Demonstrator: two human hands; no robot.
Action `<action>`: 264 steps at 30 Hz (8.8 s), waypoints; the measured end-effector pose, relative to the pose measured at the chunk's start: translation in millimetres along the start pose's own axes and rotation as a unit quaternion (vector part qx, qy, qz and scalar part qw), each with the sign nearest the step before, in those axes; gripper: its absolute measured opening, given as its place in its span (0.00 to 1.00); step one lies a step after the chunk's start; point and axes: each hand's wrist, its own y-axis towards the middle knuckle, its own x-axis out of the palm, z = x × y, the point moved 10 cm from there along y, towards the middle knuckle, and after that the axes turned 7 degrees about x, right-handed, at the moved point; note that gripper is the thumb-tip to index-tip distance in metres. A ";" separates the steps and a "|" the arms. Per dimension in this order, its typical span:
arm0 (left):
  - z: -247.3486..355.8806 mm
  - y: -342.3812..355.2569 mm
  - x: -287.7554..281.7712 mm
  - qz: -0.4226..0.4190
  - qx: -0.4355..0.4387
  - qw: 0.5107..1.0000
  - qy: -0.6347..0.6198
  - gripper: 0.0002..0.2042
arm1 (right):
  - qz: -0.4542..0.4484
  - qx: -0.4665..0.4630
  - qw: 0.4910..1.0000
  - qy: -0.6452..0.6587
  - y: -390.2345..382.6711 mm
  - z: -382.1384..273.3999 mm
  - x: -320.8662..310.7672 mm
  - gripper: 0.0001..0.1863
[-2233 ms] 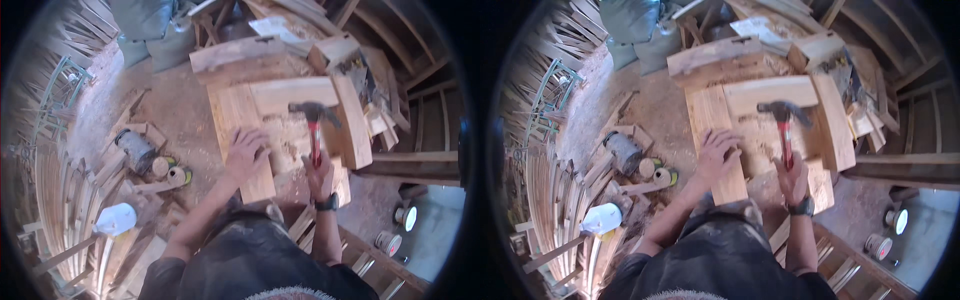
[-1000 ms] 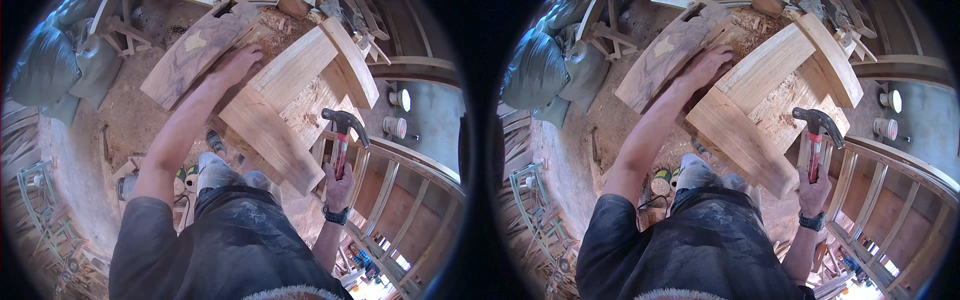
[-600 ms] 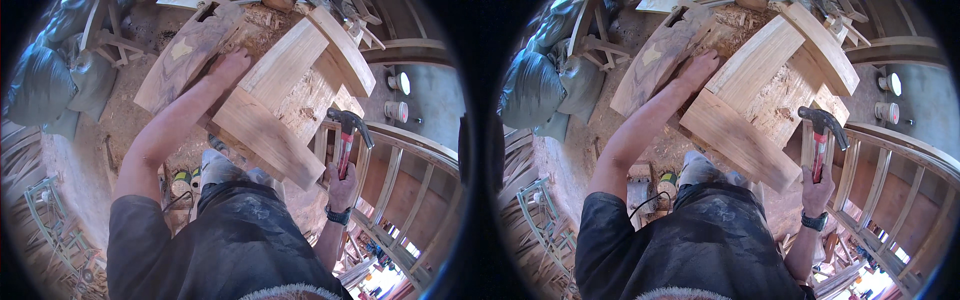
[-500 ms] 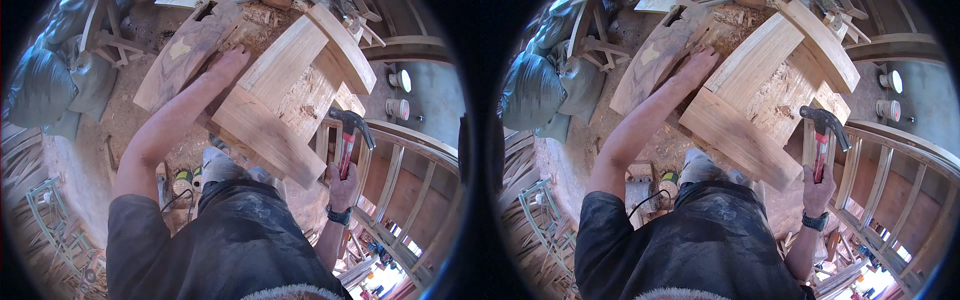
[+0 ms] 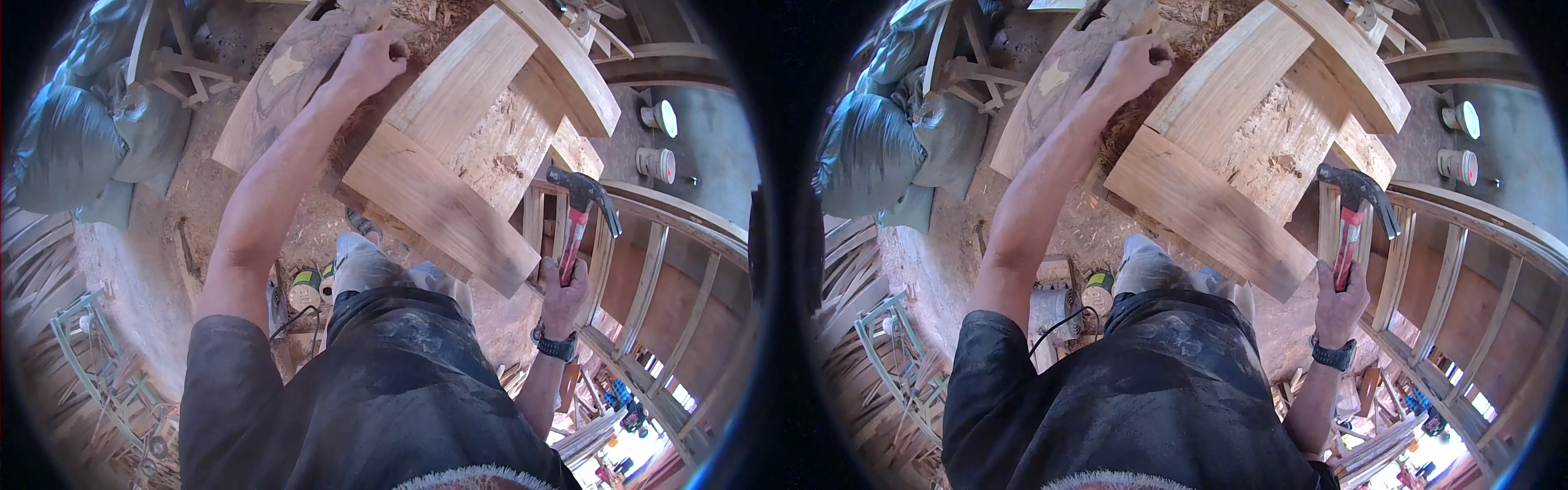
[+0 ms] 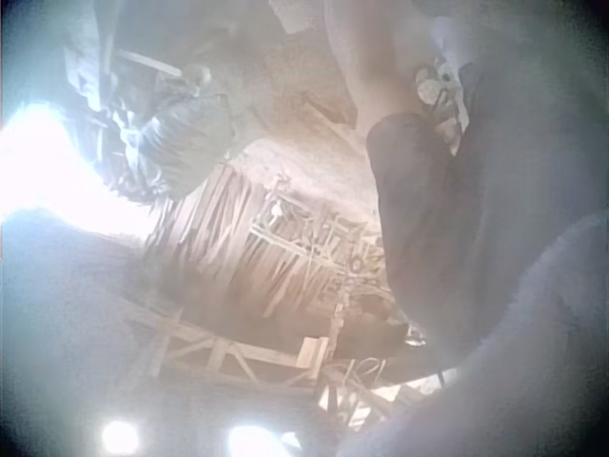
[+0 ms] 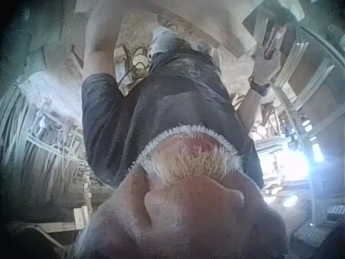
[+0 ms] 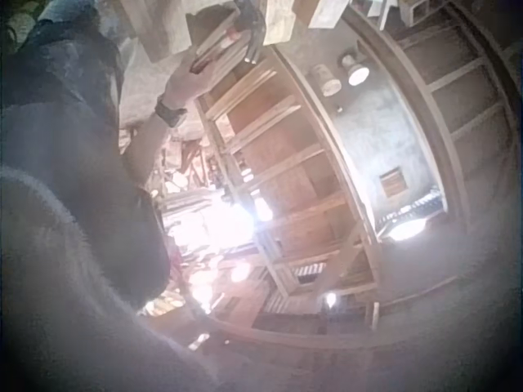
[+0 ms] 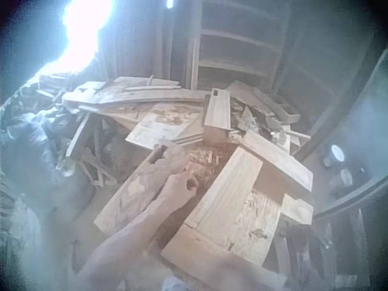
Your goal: The person assembles wooden pieces by fitting them together by hand, hammering the joints with a hammer, and checking the alignment with a triangular square tool.
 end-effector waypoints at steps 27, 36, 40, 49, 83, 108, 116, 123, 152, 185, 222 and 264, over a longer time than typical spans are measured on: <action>128.4 12.1 179.4 -0.050 -0.058 0.995 0.057 0.12 | -0.151 -0.083 0.977 0.130 107.4 174.5 -50.3 0.11; 131.9 -32.7 156.3 0.036 -0.185 0.969 0.159 0.14 | -0.183 -0.083 0.963 0.183 186.9 244.7 -69.2 0.11; 136.4 -35.7 162.8 0.039 -0.191 0.971 0.136 0.14 | -0.191 -0.066 0.961 0.189 214.0 235.2 -63.5 0.14; 125.7 -9.1 222.0 -0.078 -0.215 0.941 0.250 0.11 | -0.192 -0.120 0.958 0.173 233.6 162.1 -60.7 0.17; 147.7 77.3 126.3 0.350 -0.264 0.897 -0.045 0.18 | -0.418 -0.231 0.860 0.181 462.6 -27.6 32.2 0.13; 103.3 94.2 107.1 0.506 -0.192 0.839 -0.059 0.11 | -0.445 -0.245 0.846 0.164 466.5 -62.3 57.9 0.13; 114.5 110.6 125.6 0.421 -0.255 0.868 0.062 0.10 | -0.457 -0.282 0.825 0.175 452.2 -101.1 58.5 0.16; 127.7 121.4 124.6 0.396 -0.239 0.880 0.103 0.10 | -0.440 -0.300 0.836 0.134 456.8 -118.7 72.0 0.27; 134.4 118.3 132.3 0.412 -0.256 0.866 0.123 0.34 | -0.401 -0.569 0.712 0.093 408.7 -196.8 64.0 0.33; 161.4 113.0 154.6 0.360 -0.298 0.856 0.219 0.49 | -0.392 -0.554 0.726 0.109 411.5 -190.7 70.0 0.32; 182.2 246.8 179.9 0.436 -0.185 0.880 0.039 0.31 | -0.298 -0.287 0.890 0.194 589.5 -148.0 33.0 0.29; 90.1 287.1 190.4 0.455 -0.282 0.844 0.034 0.15 | -0.286 -0.488 0.822 -0.071 747.8 -164.3 224.4 0.35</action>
